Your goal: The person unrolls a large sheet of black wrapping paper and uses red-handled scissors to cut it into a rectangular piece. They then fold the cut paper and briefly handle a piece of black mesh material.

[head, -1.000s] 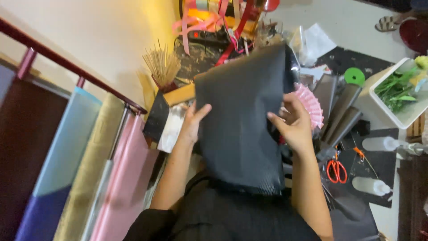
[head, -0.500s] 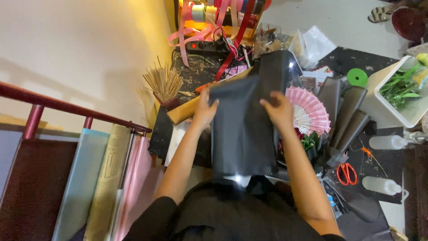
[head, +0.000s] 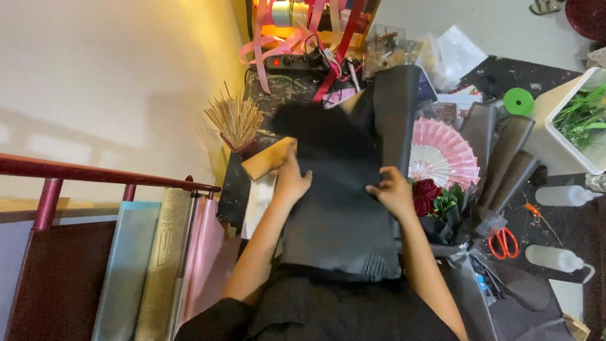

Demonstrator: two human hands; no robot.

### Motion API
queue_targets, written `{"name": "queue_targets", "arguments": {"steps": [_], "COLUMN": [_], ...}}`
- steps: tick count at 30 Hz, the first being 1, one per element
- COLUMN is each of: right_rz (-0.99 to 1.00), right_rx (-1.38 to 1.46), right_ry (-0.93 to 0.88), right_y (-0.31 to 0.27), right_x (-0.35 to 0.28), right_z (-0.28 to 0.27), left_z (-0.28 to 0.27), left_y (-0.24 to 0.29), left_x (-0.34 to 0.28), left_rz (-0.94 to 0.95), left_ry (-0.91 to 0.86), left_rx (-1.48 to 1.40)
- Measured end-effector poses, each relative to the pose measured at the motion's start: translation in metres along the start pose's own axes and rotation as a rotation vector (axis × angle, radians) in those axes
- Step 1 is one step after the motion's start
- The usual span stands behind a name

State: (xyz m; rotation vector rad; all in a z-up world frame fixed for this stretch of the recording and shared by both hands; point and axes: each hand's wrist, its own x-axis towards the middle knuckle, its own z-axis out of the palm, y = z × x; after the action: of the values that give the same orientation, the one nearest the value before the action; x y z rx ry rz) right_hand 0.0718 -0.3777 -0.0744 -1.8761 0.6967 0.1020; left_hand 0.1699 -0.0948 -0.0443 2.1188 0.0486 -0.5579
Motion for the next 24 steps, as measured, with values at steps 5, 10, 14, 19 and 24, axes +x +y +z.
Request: {"name": "queue_targets", "arguments": {"steps": [5, 10, 14, 19, 24], "right_rz": [0.041, -0.135, -0.216, -0.510, -0.593], "right_rx": [-0.457, -0.383, -0.332, -0.217, 0.271], "right_ry": [-0.143, 0.109, 0.131, -0.012, -0.199], "right_y": [-0.006, -0.024, -0.021, -0.075, -0.090], "right_x": [0.002, 0.047, 0.085, 0.037, 0.007], "right_z": [0.011, 0.028, 0.052, 0.034, -0.005], "left_z": [0.042, 0.018, -0.003, 0.009, 0.019], "left_y": [-0.053, -0.003, 0.037, 0.014, 0.043], "left_x": [0.028, 0.010, 0.005, 0.048, 0.050], "left_rz": [0.097, -0.005, -0.105, -0.083, -0.150], "left_ry": [0.041, -0.108, -0.210, -0.106, -0.223], "left_rx": [0.454, 0.519, 0.385, 0.083, -0.758]}}
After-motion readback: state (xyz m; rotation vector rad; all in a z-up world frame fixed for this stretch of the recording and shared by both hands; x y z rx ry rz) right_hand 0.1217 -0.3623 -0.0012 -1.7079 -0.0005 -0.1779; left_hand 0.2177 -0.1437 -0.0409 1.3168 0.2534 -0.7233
